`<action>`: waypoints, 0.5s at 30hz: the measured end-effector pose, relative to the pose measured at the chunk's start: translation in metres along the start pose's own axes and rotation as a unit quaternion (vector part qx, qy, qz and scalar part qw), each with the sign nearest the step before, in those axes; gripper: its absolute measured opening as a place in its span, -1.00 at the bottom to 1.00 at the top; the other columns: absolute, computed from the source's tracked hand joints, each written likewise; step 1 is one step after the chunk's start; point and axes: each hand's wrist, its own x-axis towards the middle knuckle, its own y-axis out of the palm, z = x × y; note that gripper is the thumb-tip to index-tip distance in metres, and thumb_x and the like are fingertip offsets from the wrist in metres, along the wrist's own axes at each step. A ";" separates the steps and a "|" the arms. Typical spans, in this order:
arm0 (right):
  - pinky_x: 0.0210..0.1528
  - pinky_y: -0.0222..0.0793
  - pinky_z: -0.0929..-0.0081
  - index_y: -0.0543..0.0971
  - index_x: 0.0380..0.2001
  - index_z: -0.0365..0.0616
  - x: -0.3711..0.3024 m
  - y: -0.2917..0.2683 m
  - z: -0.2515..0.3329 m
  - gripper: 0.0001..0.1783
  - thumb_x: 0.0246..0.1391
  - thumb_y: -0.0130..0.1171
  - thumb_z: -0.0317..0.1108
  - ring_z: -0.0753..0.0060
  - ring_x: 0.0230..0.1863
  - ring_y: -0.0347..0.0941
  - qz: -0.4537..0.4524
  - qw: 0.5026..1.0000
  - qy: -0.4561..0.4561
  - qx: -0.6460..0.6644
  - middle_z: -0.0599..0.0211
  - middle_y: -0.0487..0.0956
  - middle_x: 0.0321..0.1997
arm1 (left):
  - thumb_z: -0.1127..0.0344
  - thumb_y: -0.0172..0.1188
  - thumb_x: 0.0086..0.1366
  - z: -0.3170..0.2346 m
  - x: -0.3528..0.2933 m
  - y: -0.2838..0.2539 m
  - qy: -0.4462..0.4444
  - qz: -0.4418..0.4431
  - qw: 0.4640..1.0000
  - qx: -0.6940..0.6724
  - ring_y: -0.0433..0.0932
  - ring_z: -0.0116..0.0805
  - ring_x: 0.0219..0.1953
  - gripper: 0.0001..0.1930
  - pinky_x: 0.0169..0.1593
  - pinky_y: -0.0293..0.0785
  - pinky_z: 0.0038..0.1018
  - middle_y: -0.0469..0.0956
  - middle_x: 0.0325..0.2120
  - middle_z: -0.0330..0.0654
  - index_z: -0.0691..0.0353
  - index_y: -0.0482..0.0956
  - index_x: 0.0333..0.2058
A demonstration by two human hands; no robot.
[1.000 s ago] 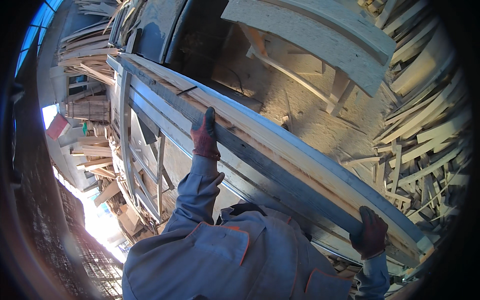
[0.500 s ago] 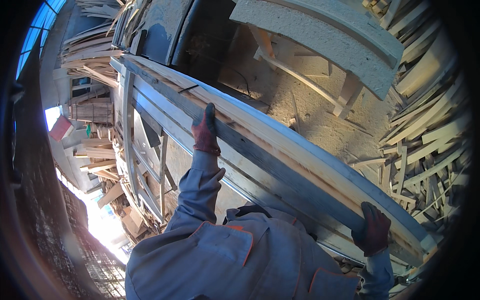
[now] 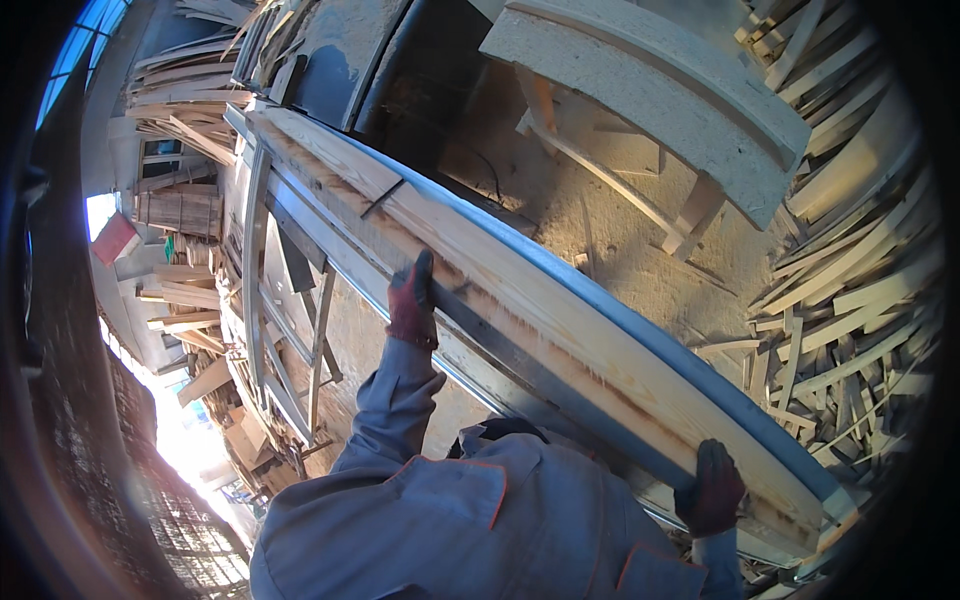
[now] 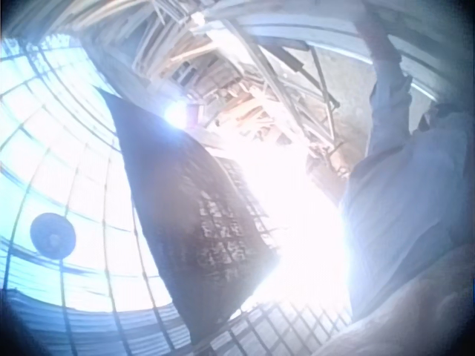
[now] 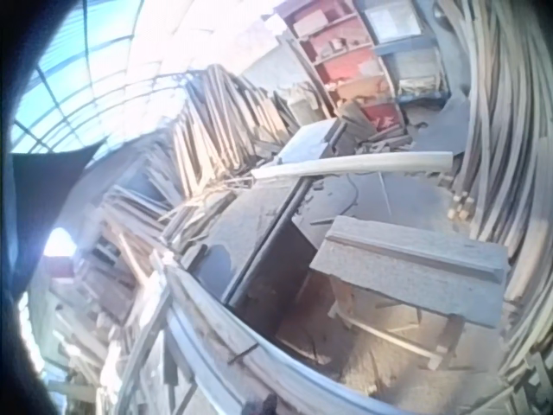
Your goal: The person walks through a cluttered woodworking shop and picks up a long wooden plank. They place the plank on a metal workbench and repeatedly slide it back and forth along the surface, adjusting its position with both hands.
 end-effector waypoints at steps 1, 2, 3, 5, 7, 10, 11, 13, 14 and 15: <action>0.20 0.50 -0.16 0.48 0.27 -0.36 -0.007 0.005 0.004 -0.36 0.28 0.09 -0.09 -0.36 0.16 0.57 -0.004 1.000 0.008 -0.001 -0.22 0.58 0.20 | 0.04 0.59 0.20 0.003 -0.007 -0.008 -0.012 0.008 1.000 -0.018 0.52 -0.47 -0.44 -0.58 -0.39 0.42 -0.45 0.60 -0.40 -0.35 0.24 0.65 -0.24; 0.23 0.49 -0.16 0.47 0.28 -0.36 -0.014 0.013 0.008 -0.36 0.29 0.08 -0.10 -0.36 0.19 0.56 -0.014 1.000 0.006 -0.010 -0.23 0.57 0.22 | 0.05 0.59 0.21 0.005 -0.012 -0.016 -0.018 0.009 1.000 -0.002 0.47 -0.49 -0.50 -0.61 -0.45 0.36 -0.47 0.55 -0.46 -0.35 0.21 0.62 -0.30; 0.25 0.48 -0.16 0.46 0.29 -0.37 -0.022 0.020 0.013 -0.35 0.30 0.07 -0.10 -0.35 0.21 0.55 -0.024 0.999 0.005 -0.027 -0.23 0.57 0.23 | 0.04 0.58 0.22 0.009 -0.017 -0.023 -0.029 0.016 0.999 -0.009 0.45 -0.50 -0.52 -0.61 -0.46 0.34 -0.47 0.52 -0.49 -0.36 0.19 0.59 -0.33; 0.31 0.45 -0.16 0.45 0.30 -0.38 -0.035 0.035 0.018 -0.37 0.32 0.05 -0.14 -0.34 0.28 0.51 -0.027 0.999 0.014 -0.042 -0.22 0.54 0.27 | 0.03 0.56 0.24 0.020 -0.026 -0.033 -0.055 0.005 0.998 -0.014 0.42 -0.51 -0.55 -0.61 -0.49 0.30 -0.47 0.46 -0.54 -0.37 0.16 0.55 -0.38; 0.32 0.45 -0.17 0.45 0.30 -0.38 -0.046 0.044 0.023 -0.38 0.32 0.06 -0.17 -0.34 0.29 0.49 -0.044 0.997 0.017 -0.057 -0.21 0.53 0.28 | -0.03 0.53 0.26 0.031 -0.029 -0.041 -0.065 0.027 0.997 -0.032 0.37 -0.49 -0.60 -0.58 -0.51 0.28 -0.48 0.40 -0.59 -0.37 0.13 0.51 -0.39; 0.33 0.42 -0.18 0.44 0.31 -0.37 -0.057 0.055 0.033 -0.34 0.33 0.11 -0.09 -0.33 0.30 0.47 -0.054 0.995 0.040 -0.080 -0.19 0.51 0.31 | -0.04 0.51 0.27 0.049 -0.033 -0.050 -0.079 0.027 0.993 -0.082 0.40 -0.46 -0.58 -0.58 -0.49 0.33 -0.47 0.43 -0.56 -0.34 0.15 0.53 -0.33; 0.34 0.40 -0.18 0.44 0.31 -0.37 -0.058 0.056 0.037 -0.32 0.33 0.13 -0.06 -0.33 0.31 0.47 -0.061 0.992 0.047 -0.096 -0.18 0.50 0.31 | -0.03 0.51 0.27 0.052 -0.032 -0.051 -0.087 0.036 0.991 -0.096 0.45 -0.44 -0.55 -0.58 -0.45 0.38 -0.46 0.47 -0.53 -0.32 0.18 0.56 -0.28; 0.40 0.31 -0.21 0.42 0.33 -0.32 -0.063 0.062 0.045 -0.27 0.30 0.17 0.03 -0.29 0.36 0.40 -0.060 0.993 0.054 -0.089 -0.14 0.47 0.34 | -0.01 0.51 0.28 0.061 -0.038 -0.055 -0.101 0.049 0.985 -0.134 0.55 -0.37 -0.43 -0.56 -0.34 0.50 -0.42 0.56 -0.41 -0.25 0.24 0.59 -0.17; 0.43 0.26 -0.22 0.42 0.35 -0.29 -0.065 0.063 0.048 -0.24 0.29 0.19 0.07 -0.28 0.39 0.36 -0.066 0.992 0.050 -0.096 -0.12 0.45 0.36 | 0.00 0.50 0.29 0.064 -0.040 -0.056 -0.111 0.052 0.980 -0.157 0.60 -0.32 -0.35 -0.53 -0.26 0.57 -0.40 0.60 -0.34 -0.21 0.27 0.60 -0.09; 0.45 0.21 -0.24 0.40 0.36 -0.26 -0.068 0.065 0.051 -0.22 0.28 0.21 0.09 -0.26 0.41 0.32 -0.040 0.993 0.064 -0.092 -0.10 0.43 0.37 | 0.01 0.49 0.29 0.066 -0.044 -0.057 -0.120 0.053 0.975 -0.180 0.65 -0.28 -0.27 -0.50 -0.18 0.63 -0.38 0.64 -0.26 -0.17 0.30 0.61 -0.02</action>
